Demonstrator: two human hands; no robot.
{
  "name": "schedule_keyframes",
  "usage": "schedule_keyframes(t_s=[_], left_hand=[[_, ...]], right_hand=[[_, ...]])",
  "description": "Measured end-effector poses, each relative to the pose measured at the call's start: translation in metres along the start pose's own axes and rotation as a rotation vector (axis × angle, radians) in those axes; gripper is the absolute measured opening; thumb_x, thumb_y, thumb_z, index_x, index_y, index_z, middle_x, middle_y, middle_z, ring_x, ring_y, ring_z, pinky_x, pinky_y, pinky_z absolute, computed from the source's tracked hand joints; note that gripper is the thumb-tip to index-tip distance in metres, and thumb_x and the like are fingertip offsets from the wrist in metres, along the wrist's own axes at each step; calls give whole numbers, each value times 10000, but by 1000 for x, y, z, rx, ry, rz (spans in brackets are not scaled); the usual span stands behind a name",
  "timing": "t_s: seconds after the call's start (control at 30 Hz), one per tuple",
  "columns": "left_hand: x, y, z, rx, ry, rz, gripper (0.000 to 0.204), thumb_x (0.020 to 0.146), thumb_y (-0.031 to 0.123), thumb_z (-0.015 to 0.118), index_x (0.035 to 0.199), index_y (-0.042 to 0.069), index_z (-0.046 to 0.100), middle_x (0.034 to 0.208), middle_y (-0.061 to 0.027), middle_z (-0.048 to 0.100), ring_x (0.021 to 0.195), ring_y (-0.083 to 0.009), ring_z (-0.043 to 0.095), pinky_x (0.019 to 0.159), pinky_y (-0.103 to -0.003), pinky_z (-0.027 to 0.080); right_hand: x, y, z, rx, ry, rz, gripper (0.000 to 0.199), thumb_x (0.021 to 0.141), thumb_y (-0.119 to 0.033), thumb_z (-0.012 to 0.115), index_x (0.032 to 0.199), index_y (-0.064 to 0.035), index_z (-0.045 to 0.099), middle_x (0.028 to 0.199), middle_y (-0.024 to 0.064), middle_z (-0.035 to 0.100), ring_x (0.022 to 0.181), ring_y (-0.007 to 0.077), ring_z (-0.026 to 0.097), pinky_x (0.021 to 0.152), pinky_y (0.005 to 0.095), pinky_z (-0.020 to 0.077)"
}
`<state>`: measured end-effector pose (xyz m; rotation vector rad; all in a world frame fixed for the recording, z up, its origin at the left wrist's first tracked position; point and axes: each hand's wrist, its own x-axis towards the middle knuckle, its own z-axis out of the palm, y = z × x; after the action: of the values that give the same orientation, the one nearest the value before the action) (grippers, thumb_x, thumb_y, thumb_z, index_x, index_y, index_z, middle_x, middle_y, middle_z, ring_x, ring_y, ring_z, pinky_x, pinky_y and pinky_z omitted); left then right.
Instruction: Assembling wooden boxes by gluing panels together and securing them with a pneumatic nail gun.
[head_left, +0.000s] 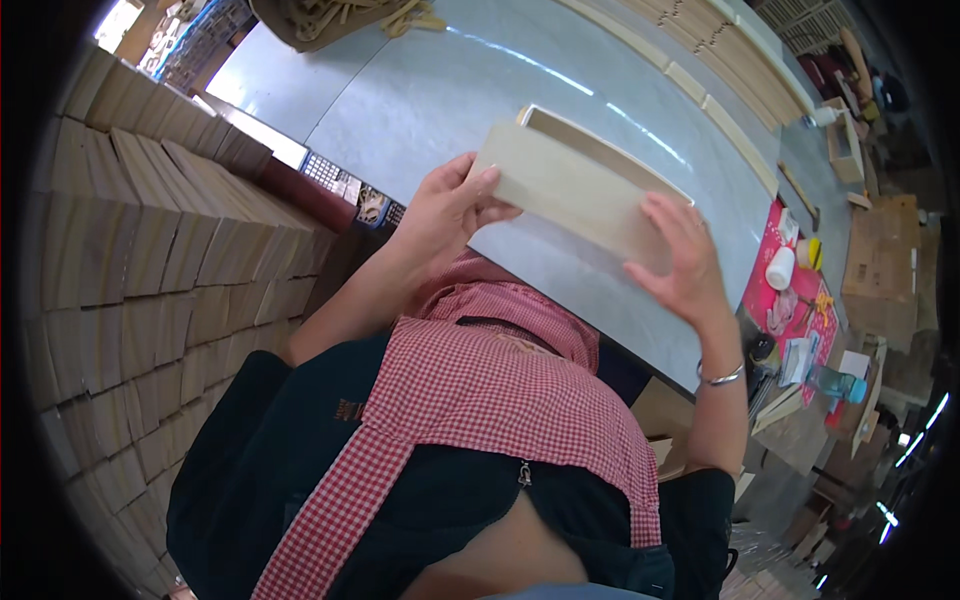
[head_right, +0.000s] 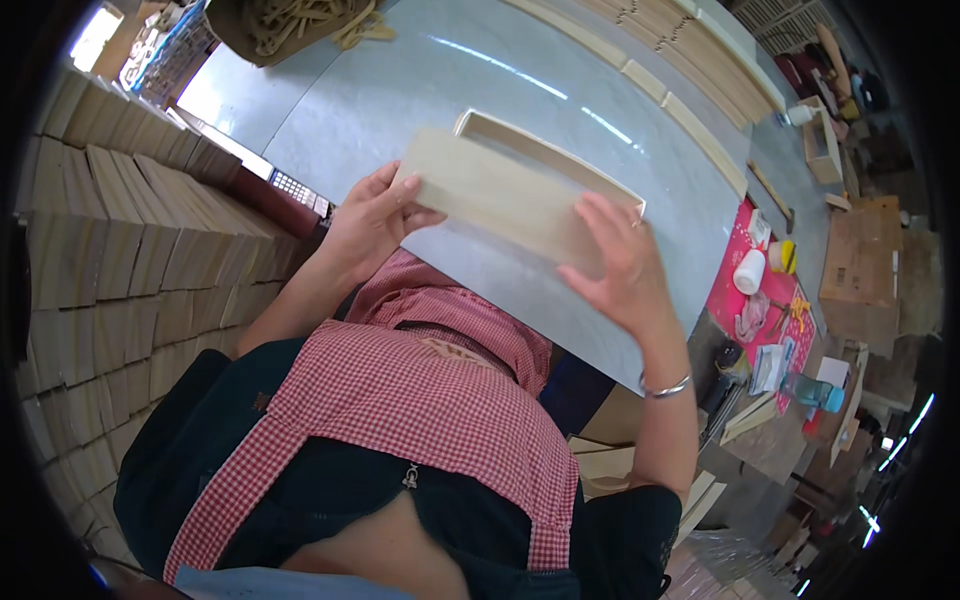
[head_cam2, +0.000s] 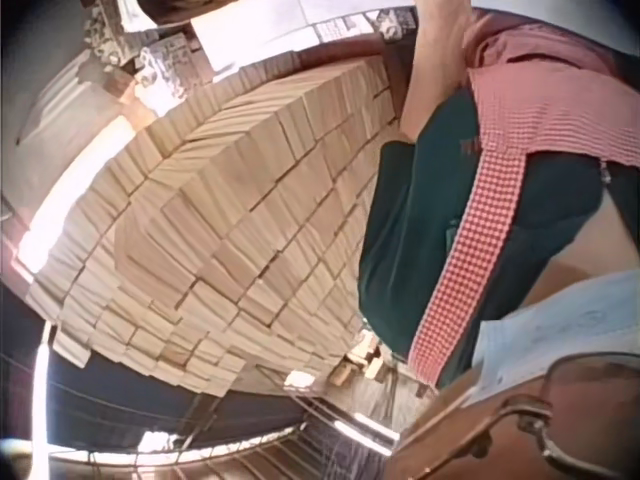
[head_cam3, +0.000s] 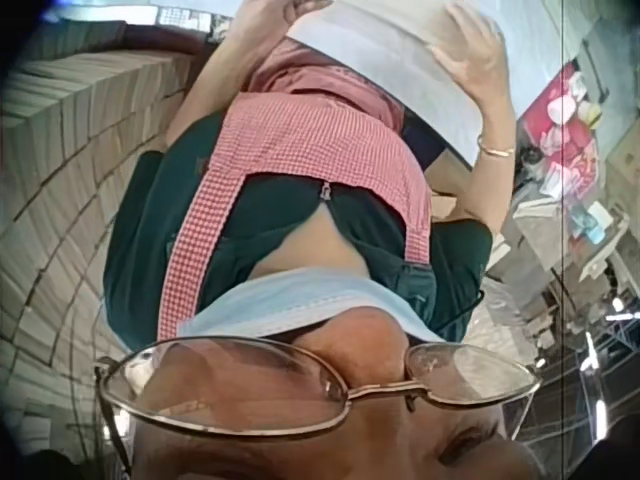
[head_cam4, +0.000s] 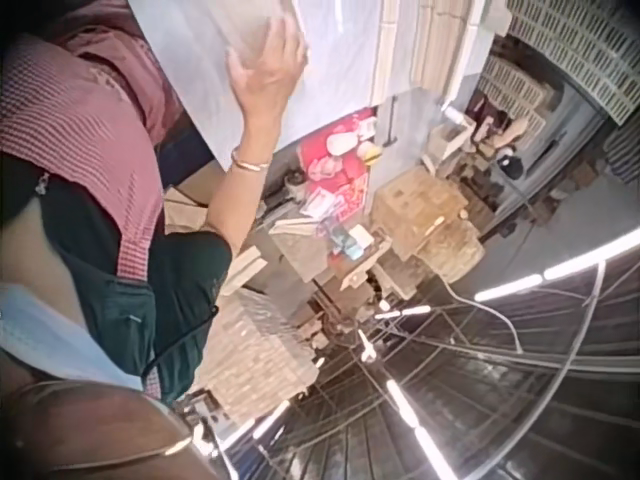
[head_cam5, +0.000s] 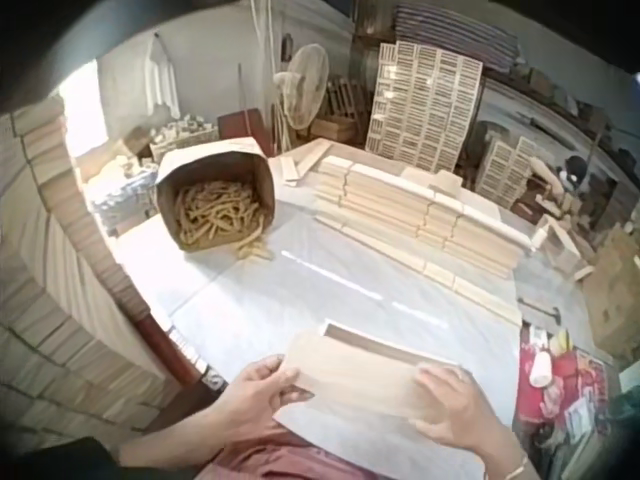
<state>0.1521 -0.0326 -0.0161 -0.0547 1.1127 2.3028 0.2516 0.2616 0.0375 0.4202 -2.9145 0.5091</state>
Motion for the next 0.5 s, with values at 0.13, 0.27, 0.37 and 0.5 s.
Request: schedule_keyframes(t_s=[0.13,0.27,0.37,0.5], left_hand=[[31,4,-16,319,52,198,357,981,125,658,1271,-72,588,1040,-128,655,896,-177,651,834,-275,560],[40,8,-37,1270,114,390,310,890,89,745,1163,-50,697,1002,-107,674,824,-171,622,762,-267,530],[46,3,-25,1322,118,425,264,852,75,769,1089,-37,733,963,-104,684,784,-169,611,731,-277,523],[52,-2,-16,1393,112,472,208,814,62,791,1002,-25,771,908,-103,693,727,-169,597,690,-291,513]], right_hand=[[19,30,-7,-8,18,28,661,713,-135,817,1324,-24,591,1398,95,589,1269,297,531,1139,410,377],[21,38,-8,-29,40,20,629,693,-113,810,1285,-31,613,1364,88,613,1220,275,556,1112,401,392],[20,40,-4,-40,33,26,626,693,-112,811,1282,-31,617,1367,84,613,1218,271,556,1113,399,390],[15,43,2,-61,7,48,627,697,-114,813,1288,-31,619,1380,78,608,1224,270,552,1111,394,391]])
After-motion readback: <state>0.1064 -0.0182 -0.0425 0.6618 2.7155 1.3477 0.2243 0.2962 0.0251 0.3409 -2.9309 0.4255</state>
